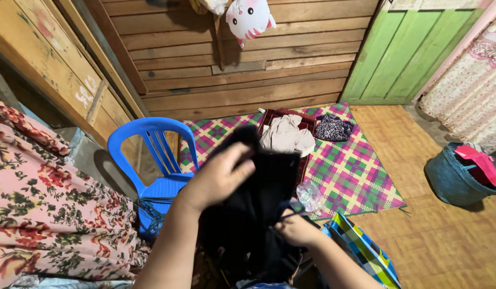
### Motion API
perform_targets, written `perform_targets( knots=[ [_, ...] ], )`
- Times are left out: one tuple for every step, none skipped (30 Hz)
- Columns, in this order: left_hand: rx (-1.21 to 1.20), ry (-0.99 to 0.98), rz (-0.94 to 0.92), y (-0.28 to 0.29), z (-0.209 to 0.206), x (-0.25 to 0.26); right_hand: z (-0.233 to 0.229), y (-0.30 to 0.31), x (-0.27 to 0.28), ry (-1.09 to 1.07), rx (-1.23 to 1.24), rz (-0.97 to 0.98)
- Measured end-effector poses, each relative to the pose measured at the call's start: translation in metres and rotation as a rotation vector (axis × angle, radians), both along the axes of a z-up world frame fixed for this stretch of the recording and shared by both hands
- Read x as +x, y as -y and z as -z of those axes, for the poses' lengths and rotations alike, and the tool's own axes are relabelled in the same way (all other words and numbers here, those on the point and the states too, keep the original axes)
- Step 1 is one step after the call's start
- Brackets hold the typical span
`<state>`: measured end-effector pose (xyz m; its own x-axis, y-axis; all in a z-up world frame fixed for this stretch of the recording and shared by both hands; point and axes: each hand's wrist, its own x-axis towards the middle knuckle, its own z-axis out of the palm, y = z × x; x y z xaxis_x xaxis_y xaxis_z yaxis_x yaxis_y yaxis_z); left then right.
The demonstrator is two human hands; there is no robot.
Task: The person sorts through a pile of clothes in a laundry basket, selects items, places them on hangers, and hangs them on a wall-mounted rack. The person handles various garments including a floral dress and black pants.
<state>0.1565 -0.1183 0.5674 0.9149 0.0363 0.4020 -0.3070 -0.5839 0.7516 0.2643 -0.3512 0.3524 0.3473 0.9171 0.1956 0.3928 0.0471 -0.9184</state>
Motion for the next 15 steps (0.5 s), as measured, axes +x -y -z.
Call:
perform_targets(
  knots=[
    [0.038,-0.087,0.134,0.001,0.004,0.002,-0.003,0.002,0.005,-0.126,0.09,-0.063],
    [0.077,-0.174,0.268,0.003,0.01,0.001,-0.007,0.006,0.007,-0.173,0.058,-0.056],
    [0.107,-0.322,0.271,0.004,0.016,-0.003,-0.012,0.011,0.008,-0.217,0.029,-0.046],
    [0.139,-0.47,0.274,0.006,0.023,-0.009,-0.018,0.014,0.008,-0.262,-0.001,-0.036],
    [0.169,-0.62,0.278,0.008,0.03,-0.014,-0.023,0.014,0.006,-0.32,-0.028,-0.057],
    [0.172,-0.65,0.249,0.01,0.037,-0.017,-0.027,0.013,0.003,-0.378,-0.055,-0.078],
    [0.173,-0.678,0.218,0.011,0.042,-0.018,-0.03,0.011,0.0,-0.434,-0.084,-0.101],
    [0.175,-0.706,0.188,0.012,0.045,-0.017,-0.032,0.007,-0.002,-0.46,-0.107,-0.031],
    [0.189,-0.649,0.147,0.011,0.047,-0.017,-0.033,0.003,-0.006,-0.487,-0.133,0.037],
    [0.204,-0.593,0.105,0.01,0.047,-0.017,-0.033,-0.002,-0.008,-0.514,-0.158,0.105],
    [0.217,-0.537,0.061,0.009,0.045,-0.018,-0.032,-0.008,-0.01,-0.291,-0.08,0.275],
    [0.265,-0.521,-0.022,0.009,0.043,-0.018,-0.03,-0.013,-0.01,-0.064,-0.001,0.44],
    [0.314,-0.502,-0.109,0.008,0.038,-0.02,-0.029,-0.018,-0.011,0.166,0.082,0.598],
    [0.363,-0.483,-0.195,0.007,0.033,-0.022,-0.026,-0.02,-0.012,0.254,0.196,0.691],
    [0.393,-0.448,-0.218,0.006,0.027,-0.025,-0.023,-0.022,-0.014,0.341,0.314,0.782]
  ],
)
